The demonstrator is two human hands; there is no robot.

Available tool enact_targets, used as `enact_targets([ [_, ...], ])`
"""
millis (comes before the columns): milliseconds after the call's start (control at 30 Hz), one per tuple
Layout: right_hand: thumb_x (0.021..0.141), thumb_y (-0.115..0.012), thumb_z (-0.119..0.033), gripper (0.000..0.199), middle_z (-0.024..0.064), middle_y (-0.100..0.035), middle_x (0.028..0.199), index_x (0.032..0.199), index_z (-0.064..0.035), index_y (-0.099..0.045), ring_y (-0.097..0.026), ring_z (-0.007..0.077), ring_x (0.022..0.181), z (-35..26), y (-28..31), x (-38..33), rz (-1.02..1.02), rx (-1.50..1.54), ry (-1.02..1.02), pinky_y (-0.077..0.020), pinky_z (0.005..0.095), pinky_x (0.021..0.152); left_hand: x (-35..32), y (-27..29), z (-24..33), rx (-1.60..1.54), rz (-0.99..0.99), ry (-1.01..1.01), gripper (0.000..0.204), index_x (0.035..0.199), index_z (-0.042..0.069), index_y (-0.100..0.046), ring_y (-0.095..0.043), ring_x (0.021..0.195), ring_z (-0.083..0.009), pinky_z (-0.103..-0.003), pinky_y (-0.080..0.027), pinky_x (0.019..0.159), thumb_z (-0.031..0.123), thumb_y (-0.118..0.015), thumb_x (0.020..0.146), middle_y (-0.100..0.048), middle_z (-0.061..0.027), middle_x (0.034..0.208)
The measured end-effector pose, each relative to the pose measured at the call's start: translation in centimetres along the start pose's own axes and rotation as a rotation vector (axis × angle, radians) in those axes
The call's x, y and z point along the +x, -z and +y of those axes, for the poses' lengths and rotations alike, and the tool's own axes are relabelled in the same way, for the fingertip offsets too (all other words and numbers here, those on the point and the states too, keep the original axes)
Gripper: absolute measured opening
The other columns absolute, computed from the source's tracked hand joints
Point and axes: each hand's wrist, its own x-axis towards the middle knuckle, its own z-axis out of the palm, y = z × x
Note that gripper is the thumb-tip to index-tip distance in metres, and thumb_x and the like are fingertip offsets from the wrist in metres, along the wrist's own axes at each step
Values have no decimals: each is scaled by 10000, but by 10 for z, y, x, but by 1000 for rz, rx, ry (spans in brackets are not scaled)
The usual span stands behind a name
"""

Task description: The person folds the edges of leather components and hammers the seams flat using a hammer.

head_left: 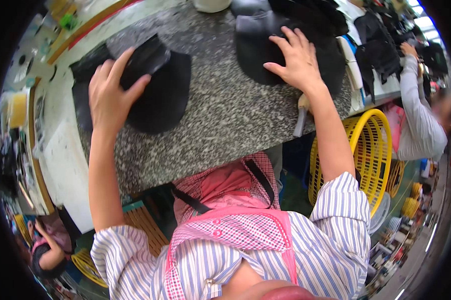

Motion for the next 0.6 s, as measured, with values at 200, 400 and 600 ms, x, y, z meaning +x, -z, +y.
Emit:
enact_targets([
  [200, 671, -738, -286, 391, 105, -576, 1065, 981, -80, -619, -459, 331, 1127, -55, 32, -41, 127, 542, 217, -354, 453, 966, -68, 80, 83, -994, -222, 538, 675, 1102, -24, -588, -581, 999, -177, -275, -411, 890, 272, -794, 530, -613, -99, 1044],
  [400, 708, -705, -197, 330, 122, -587, 1035, 985, -44, -610, -492, 325, 1081, -64, 29, -71, 5, 823, 176, -400, 410, 926, -95, 6, 99, -341, -470, 112, 619, 1177, 89, -568, -384, 1201, -328, -420, -330, 964, 333, -752, 639, -448, -165, 1280],
  [600, 724, -689, -239, 450, 125, -561, 1002, 1097, -26, -557, -487, 316, 942, 1, 34, -117, 215, 287, -220, -395, 406, 841, -121, -1, 104, -126, -218, -303, 399, 1098, 80, -612, -474, 1113, -282, -451, -295, 981, 181, -692, 720, -538, -90, 1218],
])
